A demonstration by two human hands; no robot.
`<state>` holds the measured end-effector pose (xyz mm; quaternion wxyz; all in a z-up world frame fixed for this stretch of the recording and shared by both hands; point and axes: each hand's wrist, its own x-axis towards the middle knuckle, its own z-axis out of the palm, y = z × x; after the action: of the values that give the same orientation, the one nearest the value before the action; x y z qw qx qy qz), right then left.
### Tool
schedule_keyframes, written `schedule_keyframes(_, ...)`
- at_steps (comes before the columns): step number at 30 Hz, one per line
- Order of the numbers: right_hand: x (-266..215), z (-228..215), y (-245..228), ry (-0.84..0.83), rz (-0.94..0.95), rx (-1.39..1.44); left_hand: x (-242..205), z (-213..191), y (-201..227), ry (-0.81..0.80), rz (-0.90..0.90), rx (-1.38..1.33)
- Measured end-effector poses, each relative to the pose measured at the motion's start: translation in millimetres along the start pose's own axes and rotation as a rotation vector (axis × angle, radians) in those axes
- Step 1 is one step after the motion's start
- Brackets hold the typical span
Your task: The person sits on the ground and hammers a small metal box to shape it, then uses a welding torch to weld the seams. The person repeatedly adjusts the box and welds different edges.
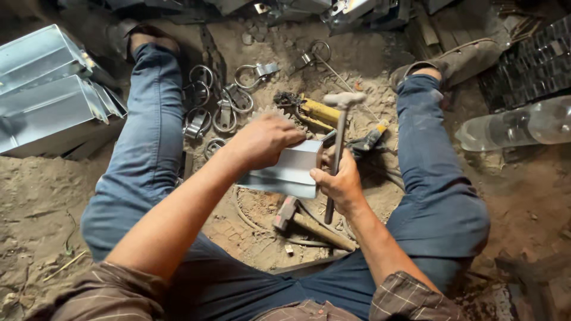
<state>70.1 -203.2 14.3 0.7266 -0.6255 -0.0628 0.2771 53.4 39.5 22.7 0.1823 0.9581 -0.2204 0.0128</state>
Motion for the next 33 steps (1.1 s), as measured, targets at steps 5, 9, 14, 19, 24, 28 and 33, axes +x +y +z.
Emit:
schedule_keyframes(5, -0.3, 0.5, -6.7, 0.145, 0.060, -0.408, -13.5, 28.1, -16.6, 0.171, -0.072, 0.186)
schedule_keyframes(9, -3.6, -10.2, -2.6, 0.175, -0.035, -0.413, -17.9, 45.0, -28.9, 0.319, -0.116, 0.583)
schedule_keyframes(14, -19.6, -34.0, 17.1, 0.185, -0.422, -0.299, -17.9, 57.5, -32.1, 0.286, -0.234, 0.511)
schedule_keyframes(19, 8.1, -22.7, 36.9, 0.102, -0.646, -0.691, -19.0, 56.6, -34.5, 0.331, -0.207, 0.509)
schedule_keyframes(24, 17.2, -1.8, 30.2, 0.214, -0.281, -0.980, -14.7, 56.1, -38.4, 0.362, -0.171, 0.508)
schedule_keyframes(28, 6.5, 5.0, 31.7, 0.261, -0.319, -0.946, -23.6, 67.3, -35.7, 0.349, -0.190, 0.510)
schedule_keyframes(33, 12.4, -1.4, 30.4, 0.221, -0.237, -1.078, -18.6, 66.0, -42.4, 0.367, -0.172, 0.473)
